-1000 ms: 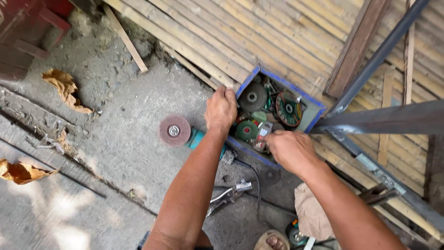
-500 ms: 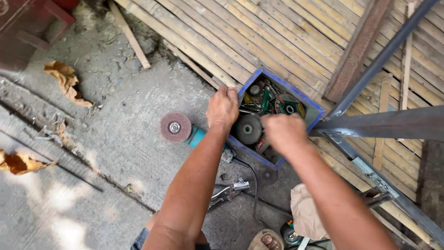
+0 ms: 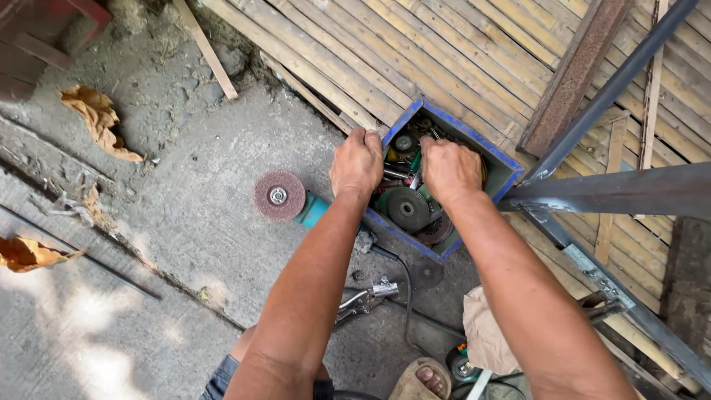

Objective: Searching through a storage bin for parts and using pliers to manipulate a small metal component.

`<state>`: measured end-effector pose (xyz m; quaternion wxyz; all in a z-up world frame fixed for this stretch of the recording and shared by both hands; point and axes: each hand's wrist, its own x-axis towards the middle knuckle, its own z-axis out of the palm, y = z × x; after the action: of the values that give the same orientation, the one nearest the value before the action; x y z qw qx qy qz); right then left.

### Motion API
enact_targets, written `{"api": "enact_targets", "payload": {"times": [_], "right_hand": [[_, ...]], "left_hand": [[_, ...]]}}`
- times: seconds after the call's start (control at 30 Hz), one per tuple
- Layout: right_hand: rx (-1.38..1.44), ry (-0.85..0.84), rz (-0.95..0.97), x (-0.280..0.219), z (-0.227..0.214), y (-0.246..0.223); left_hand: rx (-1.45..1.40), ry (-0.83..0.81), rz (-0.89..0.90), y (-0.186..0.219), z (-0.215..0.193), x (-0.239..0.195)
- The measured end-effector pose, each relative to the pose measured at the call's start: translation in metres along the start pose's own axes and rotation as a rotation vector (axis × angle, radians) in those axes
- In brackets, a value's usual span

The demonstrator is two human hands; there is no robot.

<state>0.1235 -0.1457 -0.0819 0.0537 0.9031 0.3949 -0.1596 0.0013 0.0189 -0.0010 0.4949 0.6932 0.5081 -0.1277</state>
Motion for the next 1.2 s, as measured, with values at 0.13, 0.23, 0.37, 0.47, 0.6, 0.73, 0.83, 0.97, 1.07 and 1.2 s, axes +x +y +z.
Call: {"api": "enact_targets", "payload": {"times": [0.13,0.23,0.37,0.47,0.6,0.73,0.83,0.97,1.07,1.2], "right_hand": [[0.034,-0.041,-0.195,-0.065,-0.086,-0.031],[0.112,-0.204,-0.220,-0.094,-0.116,-0.040],[0.033,-0.059,-0.006,-0.061,-0.073,-0.001],[-0.263,0.244,-0.097,-0.018,-0.007,0.016],[-0.313,0.334,-0.165,-0.017,0.017,-0.018],[-0.106,0.138,-0.159,-0.043,0.004,-0.022],[0.059,0.000,-0.131,-0.069,-0.037,-0.021],[0.111,-0.092,-0.209,-0.109,-0.065,-0.020],[0.105,-0.095,0.023,-0.104,-0.081,-0.017],[-0.006,-0.054,0.133,-0.054,-0.068,-0.002]], "left_hand": [[-0.003,-0.007,-0.011,0.009,-0.004,-0.005],[-0.013,-0.033,-0.023,0.006,-0.004,-0.008],[0.001,-0.023,-0.015,0.003,0.000,0.002],[0.009,-0.004,0.001,0.003,0.000,0.000],[0.016,-0.003,0.001,0.005,-0.002,-0.002],[0.031,-0.003,-0.019,0.002,0.003,0.002],[0.032,-0.017,-0.017,0.004,0.004,0.004],[0.027,-0.020,-0.033,0.007,-0.004,-0.003],[0.024,-0.022,-0.031,0.006,-0.002,-0.006],[0.019,-0.008,-0.029,0.008,-0.003,-0.003]]}}
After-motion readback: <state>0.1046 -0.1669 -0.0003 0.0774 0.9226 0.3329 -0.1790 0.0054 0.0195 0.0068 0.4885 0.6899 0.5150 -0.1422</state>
